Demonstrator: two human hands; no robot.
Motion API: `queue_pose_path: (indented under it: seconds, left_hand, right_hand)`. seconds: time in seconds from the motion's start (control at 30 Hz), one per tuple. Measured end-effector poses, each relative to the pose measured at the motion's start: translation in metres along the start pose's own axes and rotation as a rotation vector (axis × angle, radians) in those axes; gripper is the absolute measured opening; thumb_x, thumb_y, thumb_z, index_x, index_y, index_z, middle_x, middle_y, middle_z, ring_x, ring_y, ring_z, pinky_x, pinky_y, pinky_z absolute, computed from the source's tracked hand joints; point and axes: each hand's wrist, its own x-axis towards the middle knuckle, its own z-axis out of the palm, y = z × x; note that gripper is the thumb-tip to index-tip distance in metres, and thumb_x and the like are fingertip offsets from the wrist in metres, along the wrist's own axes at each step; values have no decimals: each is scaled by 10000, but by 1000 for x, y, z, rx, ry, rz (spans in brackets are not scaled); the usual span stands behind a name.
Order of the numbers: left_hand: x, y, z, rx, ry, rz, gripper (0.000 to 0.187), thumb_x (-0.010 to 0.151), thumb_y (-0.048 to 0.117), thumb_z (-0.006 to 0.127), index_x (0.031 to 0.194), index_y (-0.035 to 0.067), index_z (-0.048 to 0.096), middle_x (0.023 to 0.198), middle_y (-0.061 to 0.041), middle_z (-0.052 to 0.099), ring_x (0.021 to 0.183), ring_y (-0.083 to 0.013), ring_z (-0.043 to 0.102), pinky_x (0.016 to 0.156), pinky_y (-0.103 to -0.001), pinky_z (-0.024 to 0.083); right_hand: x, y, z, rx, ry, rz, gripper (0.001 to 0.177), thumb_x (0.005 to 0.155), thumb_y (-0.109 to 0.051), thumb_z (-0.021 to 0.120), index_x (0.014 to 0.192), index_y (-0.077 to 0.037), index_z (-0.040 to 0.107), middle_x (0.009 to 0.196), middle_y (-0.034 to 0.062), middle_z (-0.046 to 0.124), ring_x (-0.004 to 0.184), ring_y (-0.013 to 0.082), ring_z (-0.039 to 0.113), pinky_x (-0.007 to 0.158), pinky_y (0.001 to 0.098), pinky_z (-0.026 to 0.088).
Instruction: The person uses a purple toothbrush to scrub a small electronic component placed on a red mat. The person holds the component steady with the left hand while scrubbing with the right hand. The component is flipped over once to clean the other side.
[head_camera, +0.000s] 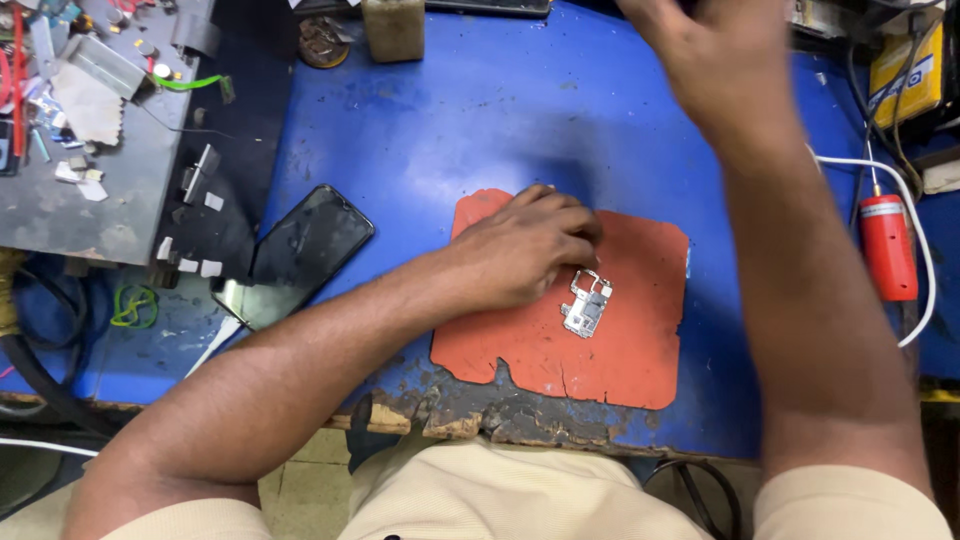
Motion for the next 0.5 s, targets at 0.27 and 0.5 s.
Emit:
queue_pose_path:
  seconds: [0.27, 0.5]
  left_hand:
    - [4, -15, -2, -155, 77, -166, 234, 777, -53, 597, 969, 22, 707, 1095, -82, 711, 1112, -317, 652, 929, -414, 528]
    - [3, -6, -13, -59, 47, -119, 253, 779, -63, 623, 998, 34, 701, 1133, -81, 696, 1157, -299, 627, 975, -427, 514]
  right_hand:
    - [-90, -34, -70, 290, -371, 216, 163, 893, -122, 857, 990, -84, 732, 970, 27, 713, 887, 120, 648, 767, 268, 480]
    - [-117, -51, -53, -16, -561, 139, 213, 733, -241, 895, 829, -142, 732, 883, -14, 678, 895, 214, 618, 819, 394, 374]
